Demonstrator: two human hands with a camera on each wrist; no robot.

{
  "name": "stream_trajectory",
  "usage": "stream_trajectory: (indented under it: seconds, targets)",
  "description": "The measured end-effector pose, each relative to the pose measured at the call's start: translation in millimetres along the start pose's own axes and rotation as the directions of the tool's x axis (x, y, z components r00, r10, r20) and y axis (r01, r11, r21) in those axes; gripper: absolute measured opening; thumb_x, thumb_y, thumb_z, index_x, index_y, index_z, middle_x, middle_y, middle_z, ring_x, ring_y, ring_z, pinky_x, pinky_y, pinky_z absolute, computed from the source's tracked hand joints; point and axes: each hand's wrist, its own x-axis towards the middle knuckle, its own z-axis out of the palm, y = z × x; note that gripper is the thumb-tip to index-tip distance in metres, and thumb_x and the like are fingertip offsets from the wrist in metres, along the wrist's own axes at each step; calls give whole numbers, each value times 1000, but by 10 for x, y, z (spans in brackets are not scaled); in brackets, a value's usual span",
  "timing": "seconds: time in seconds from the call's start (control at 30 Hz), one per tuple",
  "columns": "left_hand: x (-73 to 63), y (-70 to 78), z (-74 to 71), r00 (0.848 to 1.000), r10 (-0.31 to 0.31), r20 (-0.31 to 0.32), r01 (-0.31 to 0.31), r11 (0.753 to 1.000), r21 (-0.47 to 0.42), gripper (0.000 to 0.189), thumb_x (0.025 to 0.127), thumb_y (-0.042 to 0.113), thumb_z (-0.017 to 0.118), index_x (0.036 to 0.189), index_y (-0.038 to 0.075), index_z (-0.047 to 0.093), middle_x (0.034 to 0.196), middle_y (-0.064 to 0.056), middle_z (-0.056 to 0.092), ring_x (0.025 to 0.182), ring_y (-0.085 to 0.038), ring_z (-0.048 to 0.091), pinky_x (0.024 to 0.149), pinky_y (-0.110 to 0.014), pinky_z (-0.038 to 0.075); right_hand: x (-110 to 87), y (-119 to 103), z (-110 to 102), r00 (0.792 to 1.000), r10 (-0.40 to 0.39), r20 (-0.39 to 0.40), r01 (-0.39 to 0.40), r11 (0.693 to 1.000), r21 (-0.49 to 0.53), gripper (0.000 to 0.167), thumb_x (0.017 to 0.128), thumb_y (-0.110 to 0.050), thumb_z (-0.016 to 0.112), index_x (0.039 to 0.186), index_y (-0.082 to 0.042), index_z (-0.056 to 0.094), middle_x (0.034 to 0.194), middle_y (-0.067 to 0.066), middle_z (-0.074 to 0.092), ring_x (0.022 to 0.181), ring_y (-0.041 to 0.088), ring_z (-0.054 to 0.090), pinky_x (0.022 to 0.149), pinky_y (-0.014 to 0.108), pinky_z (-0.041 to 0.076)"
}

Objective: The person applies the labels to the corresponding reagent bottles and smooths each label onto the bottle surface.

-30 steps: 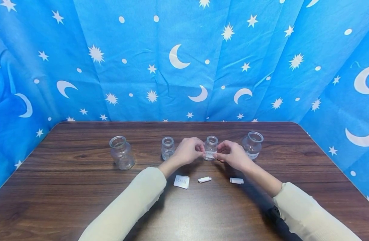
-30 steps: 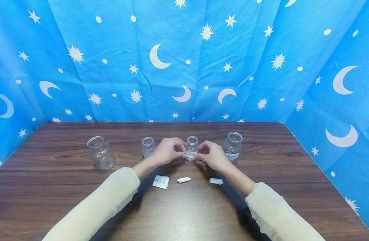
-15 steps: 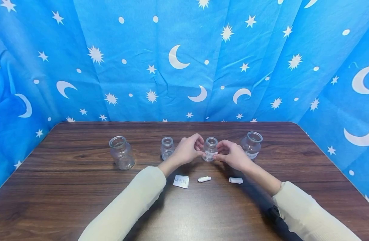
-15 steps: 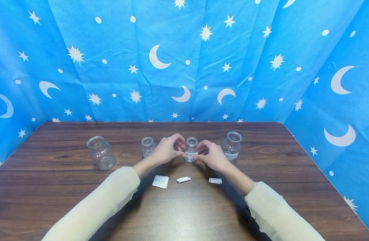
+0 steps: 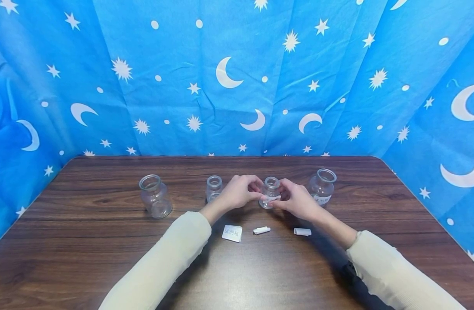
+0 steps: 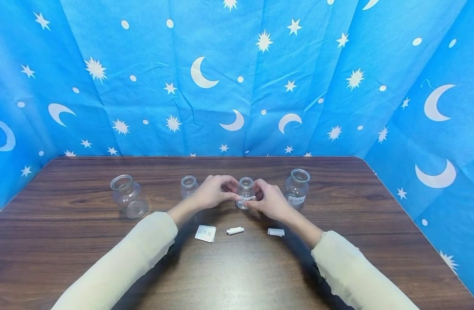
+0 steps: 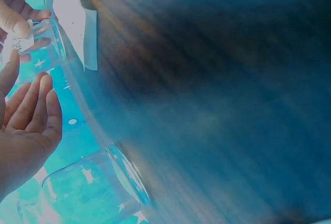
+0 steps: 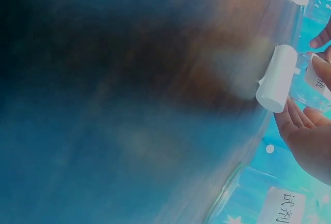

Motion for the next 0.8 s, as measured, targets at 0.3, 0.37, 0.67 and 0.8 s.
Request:
stream_trajectory:
  seconds: [0.3, 0.37, 0.67, 0.8]
  targets:
    - [-5, 28, -19, 1000, -9, 22, 8, 1000, 10, 33, 81, 26, 70, 107, 8, 62, 90, -1, 67, 84, -13, 61, 74, -25, 46, 24, -8, 59, 996, -80, -38, 77, 994, -78, 35, 73, -15, 77, 93, 0, 53, 74, 4, 61, 63, 13, 56, 55, 25, 45]
    - [-9, 35, -21, 1000, -9, 26, 9, 1000, 11, 33, 81, 26, 69, 107, 8, 62, 90, -1, 67, 84, -13, 61, 73, -25, 46, 21, -9, 61, 996, -85, -38, 81, 993, -86, 35, 73, -15, 76, 93, 0, 53, 74, 3, 60, 63, 12, 55, 54, 24, 45]
    - [4, 15, -10, 1000, -18, 26, 18, 1000, 11, 33, 81, 28, 69, 107, 9, 63, 92, 0, 67, 87, -13, 61, 75, -26, 46, 20, -11, 64, 996, -85, -25, 82, 991, -104, 36, 75, -19, 75, 95, 1, 52, 73, 4, 58, 61, 11, 52, 53, 24, 44]
    - [4, 17, -15, 1000, -18, 21, 17, 1000, 17, 30, 80, 28, 70, 104, 10, 64, 91, 0, 67, 86, -13, 61, 75, -26, 46, 18, -17, 77, 997, -75, -27, 71, 991, -117, 40, 75, -21, 75, 98, 2, 52, 76, 5, 58, 62, 12, 52, 53, 24, 44]
